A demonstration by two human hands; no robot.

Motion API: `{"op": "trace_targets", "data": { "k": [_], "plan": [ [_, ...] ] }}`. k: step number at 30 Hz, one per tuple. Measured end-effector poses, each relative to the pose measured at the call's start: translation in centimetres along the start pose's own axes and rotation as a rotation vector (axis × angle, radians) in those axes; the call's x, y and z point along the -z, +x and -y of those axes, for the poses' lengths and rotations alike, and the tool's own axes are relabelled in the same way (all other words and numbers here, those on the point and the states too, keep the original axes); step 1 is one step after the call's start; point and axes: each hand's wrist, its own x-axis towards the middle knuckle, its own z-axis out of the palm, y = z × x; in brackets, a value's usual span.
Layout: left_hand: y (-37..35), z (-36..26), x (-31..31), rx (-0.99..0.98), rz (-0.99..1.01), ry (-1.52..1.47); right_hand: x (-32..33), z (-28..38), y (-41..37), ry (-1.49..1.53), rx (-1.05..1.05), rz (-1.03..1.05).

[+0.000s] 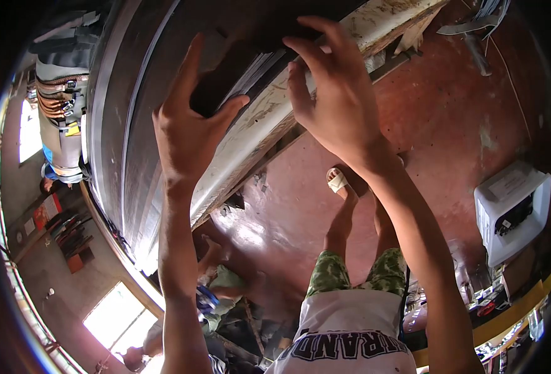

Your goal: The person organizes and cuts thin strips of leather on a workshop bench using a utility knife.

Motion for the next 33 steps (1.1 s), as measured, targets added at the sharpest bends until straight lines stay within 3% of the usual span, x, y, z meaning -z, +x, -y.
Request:
{"op": "trace_targets", "data": {
  "k": [2,4,9,11,15,17,19,30,33],
  "plan": [
    [0.2,-0.1,0.0,-0.055,0.0,0.043,0.6,0.6,0.4,0.03,-0.078,0.107],
    [0.4,-0.2,-0.1,0.039,0.057,0.022,0.7,0.8,0.7,0.052,-0.104,0.119],
    [0.7,-0.1,-0.2,0.006,0.072,0.034,0.7,1.1,1.2,0.103,-0.081,0.077],
    [0.7,0.2,-0.1,-0.01,0.074,0.033,2.0,2.5,2.1,0.205,-0.293,0.218],
    [0.9,0.8,0.0,-0.079,0.06,-0.008,1.9,2.1,2.0,0.269,-0.29,0.234],
    [0.8,0.6,0.1,-0.088,0.061,-0.001,1.1,1.0,1.4,0.267,-0.188,0.178],
    [0.7,-0.2,-0.1,0.049,0.148,-0.006,1.8,2.0,2.0,0.259,-0.23,0.196],
    [1.1,-0.9,0.0,-0.047,0.072,0.0,1.7,2.1,1.7,0.204,-0.267,0.224],
    [1.1,-1.0,0.7,-0.015,0.114,-0.029,0.6,0.9,1.0,0.169,-0.166,0.105]
  ]
}}
